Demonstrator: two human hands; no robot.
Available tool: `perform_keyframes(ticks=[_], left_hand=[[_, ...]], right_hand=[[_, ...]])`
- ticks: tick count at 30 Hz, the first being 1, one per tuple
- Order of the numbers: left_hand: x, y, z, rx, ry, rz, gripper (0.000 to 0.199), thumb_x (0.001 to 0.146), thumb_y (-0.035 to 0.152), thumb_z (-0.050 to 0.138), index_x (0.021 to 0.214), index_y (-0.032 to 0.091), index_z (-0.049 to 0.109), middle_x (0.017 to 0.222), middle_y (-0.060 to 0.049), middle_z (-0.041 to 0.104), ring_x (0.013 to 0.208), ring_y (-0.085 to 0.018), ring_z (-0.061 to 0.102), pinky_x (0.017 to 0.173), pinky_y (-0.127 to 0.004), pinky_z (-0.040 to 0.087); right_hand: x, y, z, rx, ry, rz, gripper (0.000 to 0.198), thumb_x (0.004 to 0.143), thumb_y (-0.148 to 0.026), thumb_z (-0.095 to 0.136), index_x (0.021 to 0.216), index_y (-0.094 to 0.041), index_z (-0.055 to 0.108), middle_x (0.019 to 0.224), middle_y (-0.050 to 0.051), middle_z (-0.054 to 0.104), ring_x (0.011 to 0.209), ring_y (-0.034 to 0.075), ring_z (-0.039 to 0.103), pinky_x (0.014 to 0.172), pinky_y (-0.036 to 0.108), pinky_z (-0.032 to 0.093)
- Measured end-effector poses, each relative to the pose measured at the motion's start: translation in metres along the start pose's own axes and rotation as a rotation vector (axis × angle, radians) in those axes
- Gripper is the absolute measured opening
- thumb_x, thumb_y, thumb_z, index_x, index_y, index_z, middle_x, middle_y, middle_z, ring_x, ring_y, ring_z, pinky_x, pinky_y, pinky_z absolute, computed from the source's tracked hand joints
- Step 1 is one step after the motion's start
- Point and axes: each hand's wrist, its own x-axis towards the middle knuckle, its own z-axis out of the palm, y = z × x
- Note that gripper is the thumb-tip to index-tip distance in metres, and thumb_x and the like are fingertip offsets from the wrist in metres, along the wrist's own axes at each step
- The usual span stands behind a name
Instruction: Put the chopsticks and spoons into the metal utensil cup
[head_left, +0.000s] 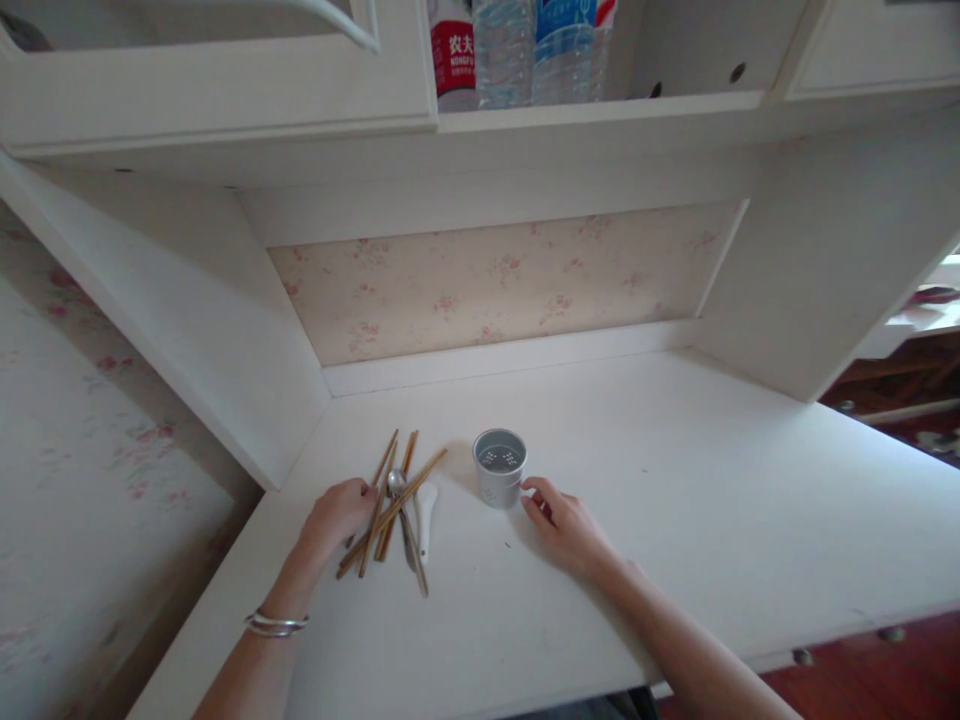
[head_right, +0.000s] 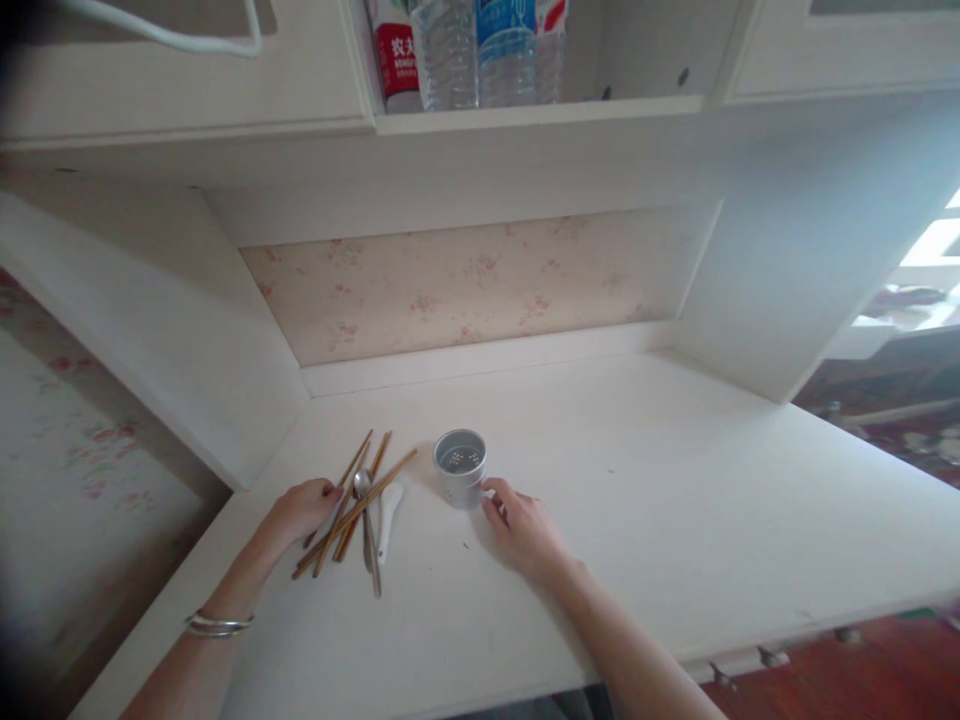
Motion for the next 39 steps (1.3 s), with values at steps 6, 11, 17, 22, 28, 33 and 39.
perform_keyframes(ticks=[6, 11, 17, 22, 28, 33, 39], left_hand=[[0.006, -0.003, -0.022, 0.001, 0.209, -0.008, 0.038, 0.087, 0.042, 0.034, 0.083, 0.020, 0.065, 0.088, -0.012, 0.071, 0.087, -0.026, 0.065, 0.069, -0.030, 0.043], [-0.001, 0.027, -0.045, -0.560, 0.265, 0.103, 0.037, 0.085, 0.046, 0.039, 0.096, 0.017, 0.061, 0.078, -0.005, 0.063, 0.063, -0.016, 0.059, 0.057, -0.025, 0.044], [-0.018, 0.105, -0.069, -1.363, 0.185, 0.325, 0.036, 0.074, 0.036, 0.063, 0.105, 0.017, 0.057, 0.092, -0.002, 0.056, 0.067, -0.008, 0.055, 0.065, -0.024, 0.049], [-0.014, 0.158, -0.075, -1.676, 0.074, 0.494, 0.025, 0.079, 0.026, 0.061, 0.103, 0.024, 0.053, 0.087, 0.003, 0.049, 0.072, -0.007, 0.053, 0.071, -0.029, 0.053], [0.000, 0.189, -0.055, -1.709, 0.001, 0.513, 0.024, 0.081, 0.038, 0.061, 0.097, 0.020, 0.059, 0.074, 0.003, 0.051, 0.066, -0.007, 0.052, 0.071, -0.028, 0.053], [0.009, 0.199, -0.038, -1.731, 0.028, 0.483, 0.024, 0.076, 0.031, 0.069, 0.092, 0.014, 0.066, 0.089, -0.002, 0.060, 0.078, -0.009, 0.058, 0.086, -0.030, 0.050], [0.012, 0.205, -0.048, -1.845, 0.033, 0.559, 0.026, 0.076, 0.024, 0.069, 0.101, 0.018, 0.063, 0.080, 0.002, 0.058, 0.076, -0.007, 0.059, 0.089, -0.031, 0.049]], right_hand=[[0.001, 0.001, 0.001, -0.008, -0.002, -0.007, 0.031, 0.092, -0.039, 0.033, 0.111, -0.024, 0.053, 0.081, 0.002, 0.069, 0.064, 0.017, 0.061, 0.059, 0.026, 0.038], [0.000, 0.001, 0.002, -0.008, 0.009, -0.014, 0.030, 0.092, -0.038, 0.034, 0.112, -0.024, 0.053, 0.081, 0.002, 0.069, 0.065, 0.017, 0.062, 0.060, 0.026, 0.038], [-0.001, -0.002, 0.001, -0.011, 0.018, -0.009, 0.030, 0.093, -0.038, 0.034, 0.113, -0.024, 0.052, 0.080, 0.001, 0.068, 0.066, 0.017, 0.062, 0.061, 0.026, 0.038], [-0.001, -0.001, 0.000, -0.009, 0.007, -0.003, 0.030, 0.093, -0.036, 0.033, 0.114, -0.024, 0.051, 0.081, 0.002, 0.069, 0.066, 0.016, 0.061, 0.061, 0.026, 0.038], [0.000, 0.001, 0.000, -0.001, -0.005, -0.022, 0.030, 0.093, -0.036, 0.034, 0.115, -0.023, 0.050, 0.081, 0.001, 0.068, 0.065, 0.015, 0.061, 0.060, 0.024, 0.037], [0.000, 0.001, -0.001, -0.014, -0.017, -0.022, 0.028, 0.093, -0.035, 0.035, 0.114, -0.024, 0.050, 0.083, 0.001, 0.069, 0.066, 0.015, 0.061, 0.060, 0.024, 0.036], [0.001, 0.001, -0.003, -0.030, -0.033, -0.032, 0.028, 0.094, -0.034, 0.035, 0.116, -0.025, 0.049, 0.083, 0.001, 0.069, 0.067, 0.015, 0.062, 0.061, 0.024, 0.037]])
